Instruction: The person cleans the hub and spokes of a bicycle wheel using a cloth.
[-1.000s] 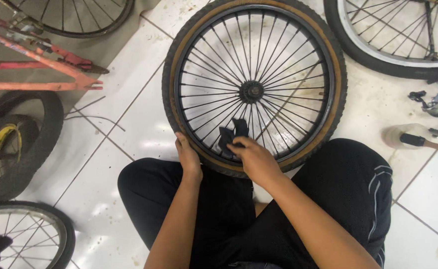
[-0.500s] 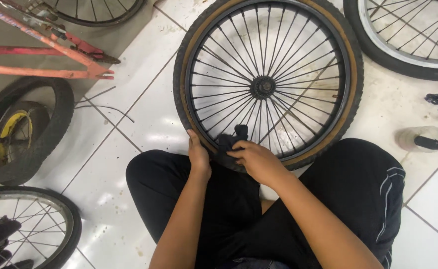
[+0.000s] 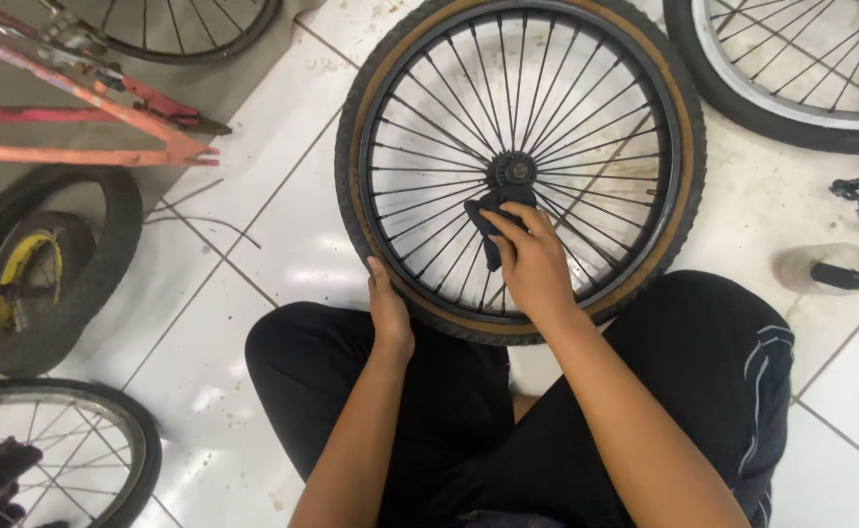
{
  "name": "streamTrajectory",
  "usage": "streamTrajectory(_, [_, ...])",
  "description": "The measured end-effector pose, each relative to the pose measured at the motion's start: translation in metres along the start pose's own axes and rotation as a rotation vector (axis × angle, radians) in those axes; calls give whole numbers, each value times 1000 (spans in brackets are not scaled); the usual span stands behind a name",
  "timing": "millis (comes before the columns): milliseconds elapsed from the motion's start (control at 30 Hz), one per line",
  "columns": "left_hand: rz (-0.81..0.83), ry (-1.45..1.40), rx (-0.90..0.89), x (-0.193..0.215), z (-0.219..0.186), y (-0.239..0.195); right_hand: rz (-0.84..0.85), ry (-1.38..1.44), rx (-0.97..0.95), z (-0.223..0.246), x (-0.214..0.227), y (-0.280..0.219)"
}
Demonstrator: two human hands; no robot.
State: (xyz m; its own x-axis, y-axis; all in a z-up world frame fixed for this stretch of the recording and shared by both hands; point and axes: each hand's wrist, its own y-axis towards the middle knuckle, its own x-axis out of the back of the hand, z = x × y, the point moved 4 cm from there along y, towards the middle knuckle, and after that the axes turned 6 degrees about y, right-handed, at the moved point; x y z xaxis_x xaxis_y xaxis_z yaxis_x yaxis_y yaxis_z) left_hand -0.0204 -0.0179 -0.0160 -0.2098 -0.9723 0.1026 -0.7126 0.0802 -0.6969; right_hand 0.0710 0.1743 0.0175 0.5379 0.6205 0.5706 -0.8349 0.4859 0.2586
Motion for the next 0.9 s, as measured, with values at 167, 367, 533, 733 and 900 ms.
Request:
streamTrajectory(167, [-1,-11,2,-9,-16,-9,307,-37,-196,17,-5,-24])
streamTrajectory(367, [-25,15,34,-5,-13,-18,453,243,-239,41,7,-17])
streamTrajectory(533, [-47,-72,86,-4,-4,-30,122,122,-135,16,14,11])
streamTrajectory(733, [1,4,95,-5,2,-15,312,65,-158,17,-6,-14])
streamTrajectory(900, [-22,-152,-2,-4,-12,-12,578,414,-287,18,-32,-43])
